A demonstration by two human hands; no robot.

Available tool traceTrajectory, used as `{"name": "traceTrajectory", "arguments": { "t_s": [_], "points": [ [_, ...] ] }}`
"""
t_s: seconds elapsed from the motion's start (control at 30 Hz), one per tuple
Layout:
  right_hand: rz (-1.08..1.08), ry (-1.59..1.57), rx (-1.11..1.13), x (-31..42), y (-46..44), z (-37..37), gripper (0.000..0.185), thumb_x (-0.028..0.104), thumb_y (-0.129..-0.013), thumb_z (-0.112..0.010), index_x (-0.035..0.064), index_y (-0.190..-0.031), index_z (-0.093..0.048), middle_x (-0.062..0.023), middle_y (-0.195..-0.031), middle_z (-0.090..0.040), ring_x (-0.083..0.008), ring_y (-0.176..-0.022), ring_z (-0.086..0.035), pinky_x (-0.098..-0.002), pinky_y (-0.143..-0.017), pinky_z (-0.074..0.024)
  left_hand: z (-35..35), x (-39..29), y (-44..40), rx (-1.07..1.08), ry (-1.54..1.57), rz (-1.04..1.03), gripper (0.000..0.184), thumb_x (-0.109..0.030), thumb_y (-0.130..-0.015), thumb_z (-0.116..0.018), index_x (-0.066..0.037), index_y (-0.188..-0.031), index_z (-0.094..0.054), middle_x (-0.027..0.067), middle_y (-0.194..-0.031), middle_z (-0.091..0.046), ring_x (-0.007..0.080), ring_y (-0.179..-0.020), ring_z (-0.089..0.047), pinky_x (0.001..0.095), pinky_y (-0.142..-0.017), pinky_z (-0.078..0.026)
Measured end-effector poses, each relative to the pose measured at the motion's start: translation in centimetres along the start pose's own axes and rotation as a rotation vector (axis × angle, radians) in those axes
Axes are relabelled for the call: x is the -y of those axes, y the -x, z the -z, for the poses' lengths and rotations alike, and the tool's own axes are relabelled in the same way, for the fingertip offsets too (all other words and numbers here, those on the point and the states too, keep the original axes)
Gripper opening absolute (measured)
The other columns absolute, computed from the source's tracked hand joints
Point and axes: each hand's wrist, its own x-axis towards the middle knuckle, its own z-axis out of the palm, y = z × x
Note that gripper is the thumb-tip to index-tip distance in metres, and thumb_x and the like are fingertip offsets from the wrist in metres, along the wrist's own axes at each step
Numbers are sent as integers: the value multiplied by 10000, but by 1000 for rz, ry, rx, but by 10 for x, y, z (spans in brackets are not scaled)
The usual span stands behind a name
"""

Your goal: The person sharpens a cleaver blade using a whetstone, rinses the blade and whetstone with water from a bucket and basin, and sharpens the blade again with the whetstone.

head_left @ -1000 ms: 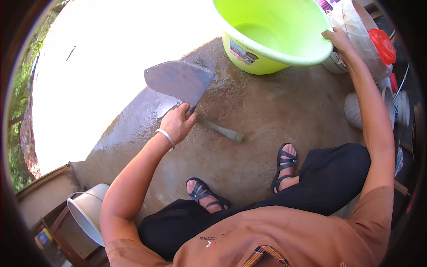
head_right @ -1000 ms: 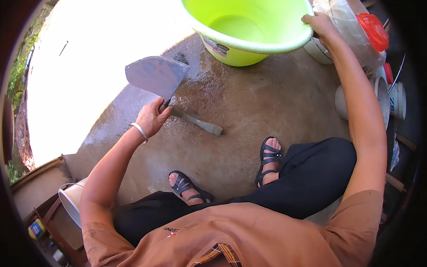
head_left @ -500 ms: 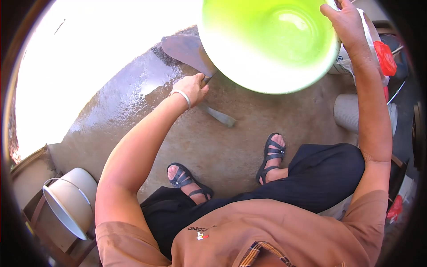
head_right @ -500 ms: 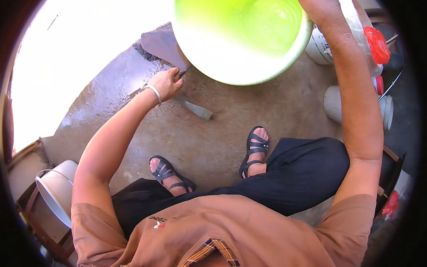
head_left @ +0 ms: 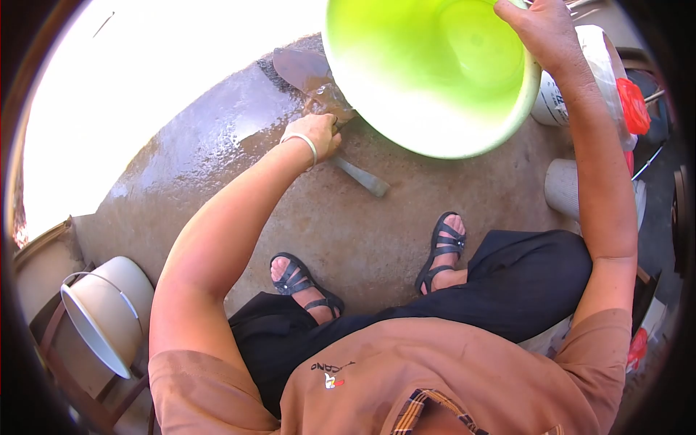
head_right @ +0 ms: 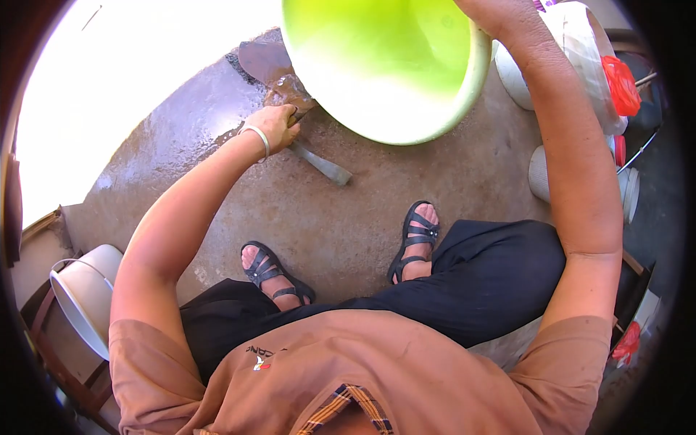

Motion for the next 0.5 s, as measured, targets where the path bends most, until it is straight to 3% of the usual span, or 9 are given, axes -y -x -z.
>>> {"name": "traceTrajectory", "arguments": {
  "t_s": [0.1, 0.17, 0.23, 0.27, 0.3, 0.33, 0.37, 0.5],
  "points": [
    [-21, 7, -1, -43, -24, 29, 371, -37, -701, -554, -36, -1070, -597, -91, -927, -661, -144, -863, -617, -259, -795, -479, 3, -8, 3, -33, 47, 27, 313, -320, -866, -549, -59, -1036, -578, 198, -978, -651, 360, -930, -624, 437, -823, -496],
    [9, 272, -30, -76, -33, 56, 395, -8, -714, -531, -43, -1104, -581, -146, -991, -662, -215, -902, -641, -297, -829, -489, 3, -10, 9, -81, 67, 11, 305, -323, -862, -552, -55, -1002, -585, 201, -929, -656, 371, -887, -629, 440, -789, -502],
    [-47, -24, -58, -95, -35, 75, 477, 22, -657, -591, -150, -1098, -537, -207, -973, -618, -269, -839, -606, -335, -784, -491, 5, -12, 19, -105, 166, -86, 286, -317, -856, -558, -47, -944, -594, 201, -844, -656, 380, -831, -632, 446, -752, -502],
    [-50, -19, -61, -120, -38, 90, 477, 22, -657, -591, -150, -1098, -537, -207, -973, -618, -269, -839, -606, -335, -784, -491, 1, -11, 25, -189, 208, -194, 267, -311, -846, -568, -50, -893, -599, 188, -755, -646, 379, -758, -630, 450, -708, -501],
    [-116, 46, -85, -154, -40, 108, 461, 108, -738, -594, -107, -1143, -540, -152, -978, -633, -206, -823, -620, -291, -759, -490, 5, -12, 31, -184, 209, -203, 267, -311, -846, -568, -50, -893, -599, 188, -755, -646, 379, -758, -630, 450, -708, -501],
    [-181, 110, -109, -185, -40, 125, 452, 193, -819, -597, -63, -1187, -542, -98, -982, -648, -144, -808, -633, -246, -733, -489, 13, -14, 37, -71, 126, -230, 277, -321, -849, -558, -62, -932, -612, 176, -794, -656, 365, -790, -635, 442, -730, -505],
    [-183, 113, -109, -208, -39, 138, 452, 193, -819, -597, -63, -1187, -542, -98, -982, -648, -144, -808, -633, -246, -733, -489, 18, -14, 42, 38, 44, -251, 294, -331, -851, -548, -75, -971, -625, 164, -833, -666, 352, -821, -639, 435, -753, -508],
    [-321, 95, -148, -242, -24, 161, 466, 212, -813, -611, -64, -1184, -556, -109, -982, -659, -150, -799, -645, -250, -712, -494, 8, -13, 51, -24, 42, -326, 243, -314, -831, -574, -79, -884, -612, 149, -772, -656, 341, -773, -640, 436, -704, -510]
  ]
}}
